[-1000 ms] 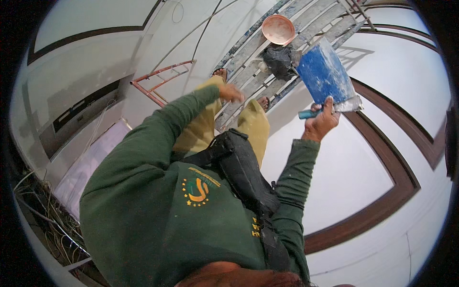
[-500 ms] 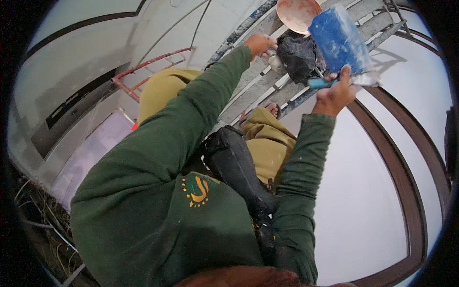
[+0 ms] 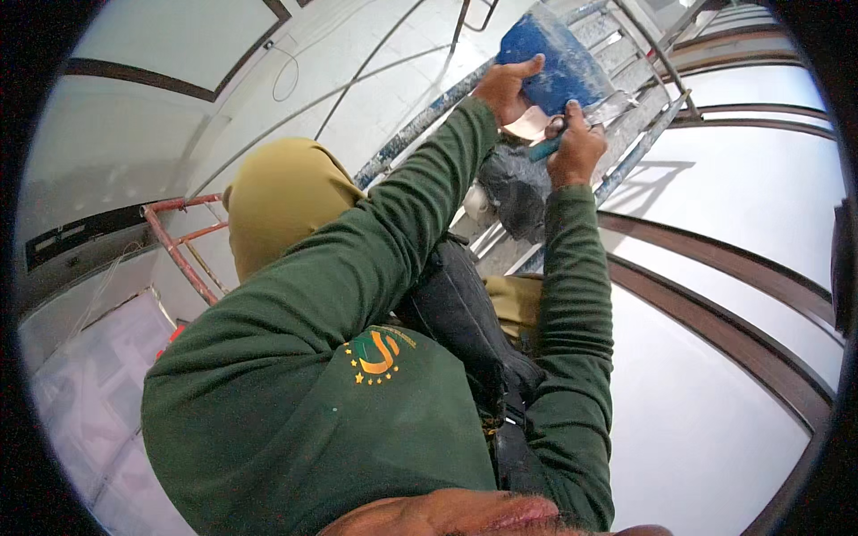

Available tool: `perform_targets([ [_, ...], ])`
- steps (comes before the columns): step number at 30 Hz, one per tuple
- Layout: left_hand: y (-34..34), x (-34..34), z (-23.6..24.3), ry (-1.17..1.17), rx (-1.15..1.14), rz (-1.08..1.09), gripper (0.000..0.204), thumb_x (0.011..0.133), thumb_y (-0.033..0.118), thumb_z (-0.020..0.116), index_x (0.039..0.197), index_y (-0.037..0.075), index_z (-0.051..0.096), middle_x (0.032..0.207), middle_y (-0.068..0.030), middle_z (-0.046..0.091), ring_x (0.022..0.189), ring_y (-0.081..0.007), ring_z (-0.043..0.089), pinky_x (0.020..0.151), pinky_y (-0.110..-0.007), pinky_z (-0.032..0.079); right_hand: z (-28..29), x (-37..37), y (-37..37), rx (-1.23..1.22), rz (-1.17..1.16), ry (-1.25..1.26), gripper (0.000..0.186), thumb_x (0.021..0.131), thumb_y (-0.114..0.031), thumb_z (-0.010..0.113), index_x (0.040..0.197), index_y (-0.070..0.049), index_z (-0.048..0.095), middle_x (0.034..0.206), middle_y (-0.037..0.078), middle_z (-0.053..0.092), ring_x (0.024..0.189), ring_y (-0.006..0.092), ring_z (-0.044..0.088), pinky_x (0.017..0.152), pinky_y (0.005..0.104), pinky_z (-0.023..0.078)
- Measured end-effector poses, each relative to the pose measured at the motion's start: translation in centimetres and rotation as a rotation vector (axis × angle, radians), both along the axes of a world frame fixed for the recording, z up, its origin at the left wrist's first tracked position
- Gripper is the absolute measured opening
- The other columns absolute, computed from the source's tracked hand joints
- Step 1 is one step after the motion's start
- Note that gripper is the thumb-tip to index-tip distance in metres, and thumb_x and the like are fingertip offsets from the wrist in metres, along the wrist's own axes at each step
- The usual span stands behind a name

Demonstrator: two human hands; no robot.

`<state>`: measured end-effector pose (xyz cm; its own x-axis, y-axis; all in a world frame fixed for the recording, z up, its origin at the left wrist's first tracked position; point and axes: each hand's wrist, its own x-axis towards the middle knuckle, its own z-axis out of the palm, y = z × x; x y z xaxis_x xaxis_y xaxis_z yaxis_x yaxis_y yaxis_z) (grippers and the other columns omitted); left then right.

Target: The person applies plaster to the ceiling using a putty knife, then scrapes and mixes the compound between two putty knives.

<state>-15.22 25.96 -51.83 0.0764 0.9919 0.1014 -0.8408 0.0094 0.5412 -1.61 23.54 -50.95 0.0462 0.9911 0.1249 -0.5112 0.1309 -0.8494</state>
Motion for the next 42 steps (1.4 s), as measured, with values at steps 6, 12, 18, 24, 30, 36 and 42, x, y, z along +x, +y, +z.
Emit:
perform_targets([
  [6,-1.0,-3.9,3.4,-0.165,-0.021,0.012,0.032,0.082,0.011,0.061,0.11,-0.001,0.054,0.106,-0.0158,0.06,0.098,-0.0321,0.058,0.092,-0.051,0.043,5.2,0.8,-0.8,0.013,0.03,-0.077,0.025,0.092,-0.022,0.049,0.1,0.002,0.051,0.071,0.009,0.057,0.047,0.0119,0.048,0.041,0.0245,0.039],
  [12,-0.5,-3.9,3.7,-0.125,-0.036,0.06,0.031,0.08,0.008,0.061,0.109,-0.002,0.055,0.105,-0.0164,0.061,0.098,-0.0328,0.059,0.091,-0.051,0.044,6.8,5.9,-0.3,0.043,0.3,-0.059,0.036,0.096,-0.027,0.031,0.117,0.001,0.043,0.091,0.014,0.057,0.057,0.0151,0.046,0.046,0.0258,0.038],
  [18,1.0,0.5,1.3,-0.155,-0.095,-0.086,0.039,0.082,0.015,0.064,0.116,0.002,0.05,0.105,-0.014,0.059,0.097,-0.0319,0.059,0.088,-0.052,0.046,8.0,8.9,-3.1,-0.035,0.068,-0.119,0.03,0.093,-0.021,0.039,0.103,0.005,0.05,0.075,0.009,0.051,0.058,0.0135,0.046,0.045,0.0239,0.038],
  [24,0.9,4.5,-0.4,0.309,-0.182,0.235,0.043,0.081,0.022,0.067,0.109,-0.005,0.05,0.108,-0.0148,0.054,0.096,-0.0244,0.055,0.081,-0.043,0.047,5.0,13.9,-4.1,-0.295,0.023,0.017,0.018,0.089,-0.013,0.042,0.095,0.003,0.048,0.082,0.011,0.053,0.061,0.015,0.047,0.048,0.0268,0.042],
  [30,-0.3,6.4,-2.1,0.587,-0.044,0.093,0.033,0.081,0.025,0.067,0.094,-0.005,0.061,0.077,-0.0088,0.061,0.066,-0.0166,0.056,0.06,-0.036,0.047,2.2,14.3,-4.2,-0.382,0.029,0.162,0.019,0.091,-0.013,0.044,0.095,0.005,0.047,0.082,0.013,0.051,0.064,0.0187,0.049,0.051,0.0299,0.046],
  [36,-0.7,6.6,-3.2,1.047,0.01,0.115,0.028,0.078,0.023,0.067,0.087,-0.004,0.064,0.067,-0.0078,0.061,0.058,-0.0129,0.054,0.055,-0.03,0.045,0.9,10.9,-3.1,-0.522,-0.062,-0.105,0.015,0.088,-0.005,0.043,0.093,0.009,0.048,0.078,0.013,0.052,0.061,0.0187,0.051,0.049,0.0287,0.046],
  [42,-3.8,8.1,-1.8,1.199,0.164,-0.122,0.027,0.077,0.021,0.064,0.099,0.006,0.065,0.077,-0.0116,0.065,0.067,-0.0171,0.06,0.066,-0.034,0.048,-0.9,8.4,-3.5,-0.529,-0.017,-0.103,0.015,0.09,-0.007,0.045,0.099,0.001,0.054,0.073,0.005,0.053,0.054,0.015,0.051,0.049,0.0268,0.047],
])
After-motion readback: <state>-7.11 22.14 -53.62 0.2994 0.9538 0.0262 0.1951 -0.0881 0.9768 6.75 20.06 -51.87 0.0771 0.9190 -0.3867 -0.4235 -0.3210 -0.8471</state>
